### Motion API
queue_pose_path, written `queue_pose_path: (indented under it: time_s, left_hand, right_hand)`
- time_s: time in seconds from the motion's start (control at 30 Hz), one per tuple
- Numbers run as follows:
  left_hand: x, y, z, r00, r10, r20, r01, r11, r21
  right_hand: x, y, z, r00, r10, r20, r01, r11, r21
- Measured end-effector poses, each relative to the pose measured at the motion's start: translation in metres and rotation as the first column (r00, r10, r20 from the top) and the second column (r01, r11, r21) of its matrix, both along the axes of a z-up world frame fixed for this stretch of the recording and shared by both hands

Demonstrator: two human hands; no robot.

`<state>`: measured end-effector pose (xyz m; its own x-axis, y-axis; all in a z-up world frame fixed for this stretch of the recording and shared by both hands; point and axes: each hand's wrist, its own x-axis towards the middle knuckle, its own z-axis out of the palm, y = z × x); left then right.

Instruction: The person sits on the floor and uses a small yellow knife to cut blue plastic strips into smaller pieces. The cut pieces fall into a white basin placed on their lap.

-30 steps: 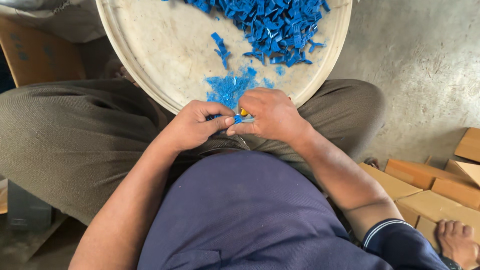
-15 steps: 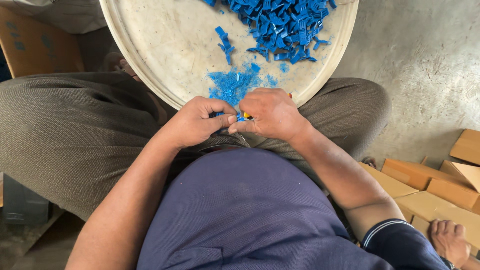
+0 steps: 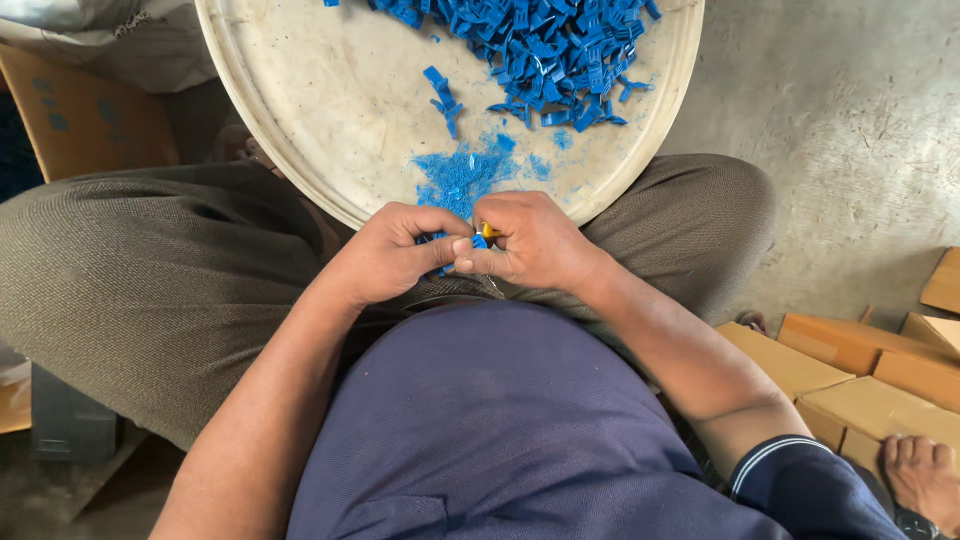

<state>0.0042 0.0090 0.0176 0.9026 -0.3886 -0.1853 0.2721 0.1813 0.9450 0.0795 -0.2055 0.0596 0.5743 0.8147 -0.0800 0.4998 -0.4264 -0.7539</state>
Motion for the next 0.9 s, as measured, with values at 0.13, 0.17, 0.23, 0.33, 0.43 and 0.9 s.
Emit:
queue_pose_path:
  time_s: [0.13, 0.17, 0.23, 0.33, 0.43, 0.9]
  left_hand:
    - [-0.0006, -0.0007, 0.0016, 0.996, -0.014, -0.085, 0.013, 1.000, -0.016]
    - [-0.0002, -0.0007, 0.0025, 0.995, -0.017, -0.103, 0.014, 0.999, -0.030]
    - [0.0015, -0.0008, 0.0041, 0.993, -0.015, -0.113, 0.010, 0.999, -0.047]
    - [0.0004, -0.0011, 0.0039, 0.995, -0.009, -0.101, 0.004, 0.999, -0.050]
    - [0.0003, 0.0000, 0.0029, 0.995, -0.014, -0.096, 0.010, 0.999, -0.046]
    - [0.0012, -0.0015, 0.0033, 0.992, -0.016, -0.124, 0.013, 1.000, -0.022]
  right_hand:
    - [-0.0014, -0.0007, -0.0033, 1.000, -0.010, -0.017, 0.010, 1.000, 0.004]
    - [-0.0013, -0.0008, -0.0031, 0.999, -0.020, -0.028, 0.021, 1.000, 0.019]
    - [0.0003, -0.0003, -0.0028, 0.999, -0.023, -0.028, 0.024, 0.999, 0.034]
    - [-0.0013, -0.0005, -0.0040, 1.000, -0.010, -0.017, 0.010, 0.999, 0.038]
    - [-0.0011, -0.0003, -0.0048, 0.999, -0.010, -0.030, 0.010, 0.999, 0.031]
    - [-0.0024, -0.0018, -0.0106, 1.000, 0.021, -0.013, -0.021, 0.999, 0.030]
